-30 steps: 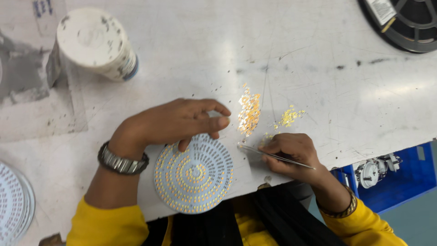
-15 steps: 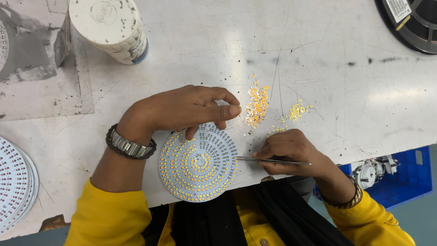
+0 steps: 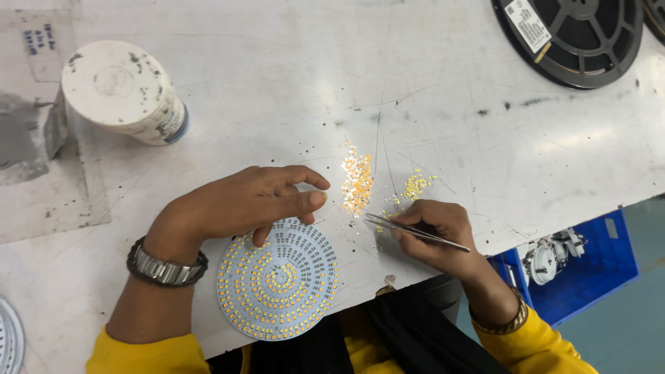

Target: The person uses tweezers to pick small yellow LED components from a pile on the table and places them one by one into empty slots on a circular LED array. The left hand stabilizes the array while the right hand performs the placement. The process continues throughout the clip.

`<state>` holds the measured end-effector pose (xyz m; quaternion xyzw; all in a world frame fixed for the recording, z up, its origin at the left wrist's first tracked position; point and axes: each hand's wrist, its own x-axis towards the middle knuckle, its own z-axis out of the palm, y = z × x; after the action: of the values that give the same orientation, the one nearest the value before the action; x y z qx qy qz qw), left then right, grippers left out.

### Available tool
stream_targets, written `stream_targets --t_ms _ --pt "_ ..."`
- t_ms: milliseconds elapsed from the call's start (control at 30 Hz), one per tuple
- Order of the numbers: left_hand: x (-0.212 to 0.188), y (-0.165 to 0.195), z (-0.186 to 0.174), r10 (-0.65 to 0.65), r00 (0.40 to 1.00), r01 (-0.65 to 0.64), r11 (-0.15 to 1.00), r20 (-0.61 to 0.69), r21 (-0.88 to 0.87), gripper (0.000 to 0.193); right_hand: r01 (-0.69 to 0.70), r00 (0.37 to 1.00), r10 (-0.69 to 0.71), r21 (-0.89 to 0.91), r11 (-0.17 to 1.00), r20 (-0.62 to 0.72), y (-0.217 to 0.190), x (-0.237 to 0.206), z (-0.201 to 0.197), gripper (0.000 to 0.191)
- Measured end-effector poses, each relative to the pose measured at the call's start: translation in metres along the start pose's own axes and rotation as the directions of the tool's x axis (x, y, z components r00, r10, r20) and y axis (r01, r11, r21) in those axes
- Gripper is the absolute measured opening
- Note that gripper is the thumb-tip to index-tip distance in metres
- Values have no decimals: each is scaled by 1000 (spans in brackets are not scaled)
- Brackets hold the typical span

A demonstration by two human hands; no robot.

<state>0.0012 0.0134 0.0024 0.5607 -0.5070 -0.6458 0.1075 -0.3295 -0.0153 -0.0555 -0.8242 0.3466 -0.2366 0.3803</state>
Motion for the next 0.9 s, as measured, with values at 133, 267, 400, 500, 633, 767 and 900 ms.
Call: stream_targets --t_ms 133,267,400,500,633,767,900 --pt "0 1 0 18 1000 -18 1000 0 9 65 60 998 -59 -40 997 22 -1 5 0 16" --pt "1 0 1 17 1000 -17 1000 -1 6 67 114 990 -114 -4 993 88 -1 5 -3 15" --pt "3 0 1 -20 1000 20 1000 4 6 68 112 990 -112 0 994 84 2 4 -3 12" --pt "3 -1 1 -15 1000 15 1000 -6 14 69 133 988 -134 11 991 83 4 3 -3 14" --pt "4 -3 -1 -2 1000 2 1000 14 21 67 48 998 -47 -10 999 49 2 3 -2 14" --pt "5 -3 0 -6 1000 6 1000 21 -23 65 88 993 -88 8 996 83 -2 6 -3 13" --pt "7 -1 1 -52 998 53 997 24 -54 63 143 982 -148 45 989 116 -5 9 -4 15"
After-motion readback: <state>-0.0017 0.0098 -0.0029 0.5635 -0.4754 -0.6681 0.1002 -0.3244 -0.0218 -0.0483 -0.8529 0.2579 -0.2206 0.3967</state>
